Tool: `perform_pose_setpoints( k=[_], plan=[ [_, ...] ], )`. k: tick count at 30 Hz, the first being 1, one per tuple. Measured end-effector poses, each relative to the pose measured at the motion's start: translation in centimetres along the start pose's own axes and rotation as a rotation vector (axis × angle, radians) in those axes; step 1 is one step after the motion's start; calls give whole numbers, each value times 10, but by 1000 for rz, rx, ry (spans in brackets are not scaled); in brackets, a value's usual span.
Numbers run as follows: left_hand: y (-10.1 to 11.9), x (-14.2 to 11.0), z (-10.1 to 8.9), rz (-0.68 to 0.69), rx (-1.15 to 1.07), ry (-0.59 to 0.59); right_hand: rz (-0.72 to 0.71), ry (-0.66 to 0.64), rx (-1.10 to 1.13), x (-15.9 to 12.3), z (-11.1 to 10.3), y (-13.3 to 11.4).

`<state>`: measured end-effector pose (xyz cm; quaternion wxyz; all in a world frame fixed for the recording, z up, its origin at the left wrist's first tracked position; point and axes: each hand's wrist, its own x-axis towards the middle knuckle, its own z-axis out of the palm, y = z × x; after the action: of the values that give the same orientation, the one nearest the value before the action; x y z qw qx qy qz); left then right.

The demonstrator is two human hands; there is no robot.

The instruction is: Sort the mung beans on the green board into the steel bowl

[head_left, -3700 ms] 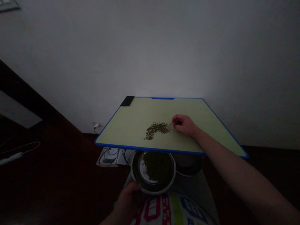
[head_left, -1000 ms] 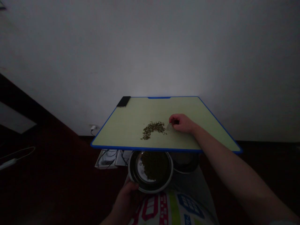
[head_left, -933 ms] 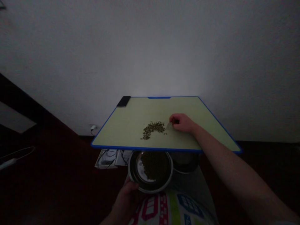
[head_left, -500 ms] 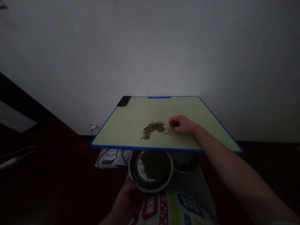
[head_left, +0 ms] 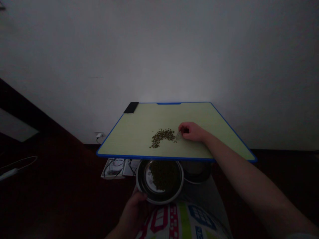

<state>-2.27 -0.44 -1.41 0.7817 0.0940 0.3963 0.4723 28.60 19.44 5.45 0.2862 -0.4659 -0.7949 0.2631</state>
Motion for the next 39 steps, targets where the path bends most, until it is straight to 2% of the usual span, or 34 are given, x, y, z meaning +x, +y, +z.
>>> perform_pose_setpoints(
  k=[7,17,22,30,34,39],
  plan=[
    [-1,0,2,21,-23,13,-11,54,-26,1,1,1],
    [-3,3,-6,-3,-36,-41,-12,-10,39,-1,1,-3],
    [-2,3,-4,20,-32,10,-28,-42,58,-2,3,-5],
    [-2,4,-10,4,-29,-42,-44,-21,26,-1,7,-4],
    [-1,3,-7,5,-10,-51,-25,5,-22,0,6,-6],
    [0,-1,0,11,-13,1,-20,16,-33,0,5,-8]
  ],
)
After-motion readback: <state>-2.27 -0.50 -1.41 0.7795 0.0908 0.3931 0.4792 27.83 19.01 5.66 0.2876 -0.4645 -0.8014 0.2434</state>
